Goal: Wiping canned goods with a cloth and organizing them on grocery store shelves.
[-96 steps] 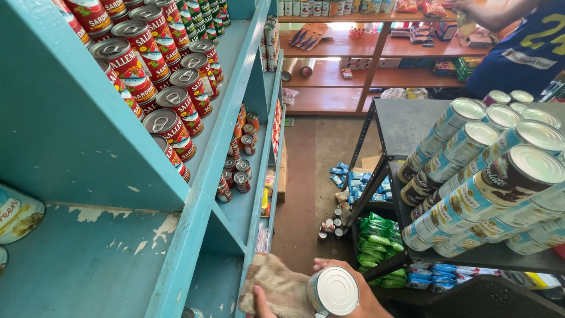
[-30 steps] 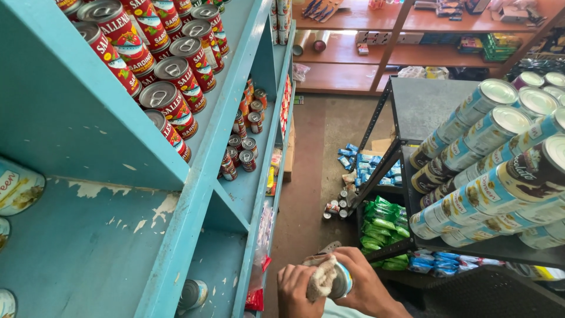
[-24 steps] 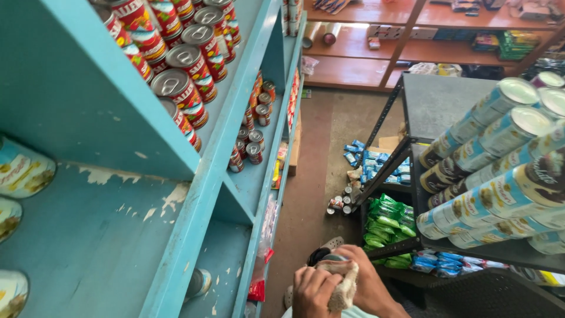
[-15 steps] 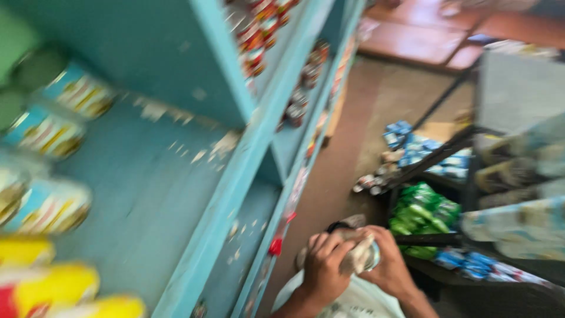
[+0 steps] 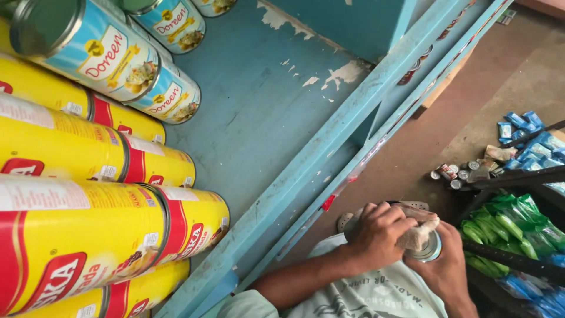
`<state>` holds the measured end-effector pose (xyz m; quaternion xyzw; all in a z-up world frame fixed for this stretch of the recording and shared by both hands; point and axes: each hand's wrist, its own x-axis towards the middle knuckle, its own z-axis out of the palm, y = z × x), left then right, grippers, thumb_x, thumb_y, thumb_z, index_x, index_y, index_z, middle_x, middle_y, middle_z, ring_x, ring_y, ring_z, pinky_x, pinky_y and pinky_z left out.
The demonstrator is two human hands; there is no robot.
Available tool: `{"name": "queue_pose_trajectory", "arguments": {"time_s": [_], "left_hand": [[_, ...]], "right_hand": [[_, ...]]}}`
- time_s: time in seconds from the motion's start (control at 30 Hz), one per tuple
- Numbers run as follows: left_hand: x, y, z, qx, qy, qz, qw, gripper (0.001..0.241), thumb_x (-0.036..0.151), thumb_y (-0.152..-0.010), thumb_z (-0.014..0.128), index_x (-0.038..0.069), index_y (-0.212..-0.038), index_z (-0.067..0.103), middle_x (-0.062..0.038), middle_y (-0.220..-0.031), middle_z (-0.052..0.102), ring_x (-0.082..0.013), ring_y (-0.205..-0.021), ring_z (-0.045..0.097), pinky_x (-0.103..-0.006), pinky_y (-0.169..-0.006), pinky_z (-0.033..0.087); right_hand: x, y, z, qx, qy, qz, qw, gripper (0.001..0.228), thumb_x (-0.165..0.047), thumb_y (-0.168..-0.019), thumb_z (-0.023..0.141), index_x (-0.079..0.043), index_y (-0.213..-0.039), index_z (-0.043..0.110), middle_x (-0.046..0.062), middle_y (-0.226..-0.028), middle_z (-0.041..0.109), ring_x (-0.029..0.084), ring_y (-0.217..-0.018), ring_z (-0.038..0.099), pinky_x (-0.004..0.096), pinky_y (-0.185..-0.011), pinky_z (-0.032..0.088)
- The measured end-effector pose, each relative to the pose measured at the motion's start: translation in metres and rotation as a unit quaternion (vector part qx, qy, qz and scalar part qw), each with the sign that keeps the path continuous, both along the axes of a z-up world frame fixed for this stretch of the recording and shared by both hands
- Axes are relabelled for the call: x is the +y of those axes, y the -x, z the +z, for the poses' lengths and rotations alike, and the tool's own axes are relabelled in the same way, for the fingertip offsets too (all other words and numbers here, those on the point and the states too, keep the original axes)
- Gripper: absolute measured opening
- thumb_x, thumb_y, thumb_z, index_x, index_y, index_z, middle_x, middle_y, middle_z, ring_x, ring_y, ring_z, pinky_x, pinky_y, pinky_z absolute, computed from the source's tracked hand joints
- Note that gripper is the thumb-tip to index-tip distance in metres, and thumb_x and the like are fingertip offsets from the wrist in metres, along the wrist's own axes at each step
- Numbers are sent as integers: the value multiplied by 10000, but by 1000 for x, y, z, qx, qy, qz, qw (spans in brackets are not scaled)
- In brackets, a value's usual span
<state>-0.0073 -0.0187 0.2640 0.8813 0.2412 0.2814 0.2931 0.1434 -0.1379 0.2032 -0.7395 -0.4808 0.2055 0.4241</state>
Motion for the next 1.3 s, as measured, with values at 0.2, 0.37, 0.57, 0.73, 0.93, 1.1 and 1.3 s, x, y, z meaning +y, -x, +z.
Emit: {"name": "queue_pose_trajectory", "arguments": {"time_s": [0.2, 0.37, 0.57, 0.73, 0.93, 1.1, 1.3], "left_hand": [[-19, -1, 21, -36, 2, -67, 997, 263, 65, -873, 677, 10, -1130, 677, -135, -1024, 605, -302, -944, 526, -454, -900, 349], [1, -2, -1, 38, -37, -53, 997, 213, 135, -881, 755, 87, -1082, 703, -79, -928, 560, -248, -843, 483, -463, -832, 326], [3, -19, 21, -45, -131, -7, 990, 246, 70, -788, 621, 183, -1004, 649, 2, -886, 500, -242, -804, 554, -413, -777, 430], [-19, -16, 21, -72, -116, -64, 988, 377, 23, -751, 603, 136, -1106, 667, -34, -930, 528, -250, -845, 571, -416, -823, 442], [12, -5, -1, -42, -61, -74, 995, 397, 49, -713, 640, 164, -1089, 700, -12, -913, 551, -271, -839, 591, -447, -794, 457], [38, -5, -5, -127, 244, 56, 960, 177, 148, -745, 758, 113, -903, 687, -97, -797, 610, -344, -792, 639, -417, -770, 477], [11, -15, -41, -309, 613, 160, 709, 526, 183, -926, 739, -43, -1371, 572, -196, -1322, 643, -291, -1207, 608, -493, -1090, 475]], "right_hand": [[0, -15, -18, 96, -47, 8, 994, 867, 3, -560, 791, 11, -1380, 512, 202, -1407, 544, 337, -1289, 551, 456, -1089, 458], [0, -17, 1, 37, -51, -39, 997, 927, -37, -502, 867, 0, -1368, 538, 184, -1406, 539, 341, -1251, 552, 454, -1056, 456], [4, -15, -5, -67, -115, -8, 991, 815, -276, -514, 983, 4, -1210, 666, 212, -1313, 624, 429, -1218, 603, 518, -1050, 477], [-1, -36, 1, -93, -144, -15, 985, 815, -222, -623, 921, -25, -1363, 643, 207, -1306, 617, 420, -1231, 592, 503, -1073, 454], [-7, -36, 6, -48, -161, -41, 985, 875, -212, -571, 966, -28, -1355, 626, 206, -1305, 615, 404, -1234, 597, 525, -1072, 447], [-5, -28, 13, 100, -183, -59, 976, 956, -120, -504, 1010, 19, -1341, 567, 218, -1278, 611, 360, -1263, 610, 505, -1140, 398], [0, -16, 10, 209, -199, -82, 954, 1092, -155, -472, 1024, 28, -1403, 484, 228, -1318, 668, 339, -1328, 595, 497, -1205, 293]]}}
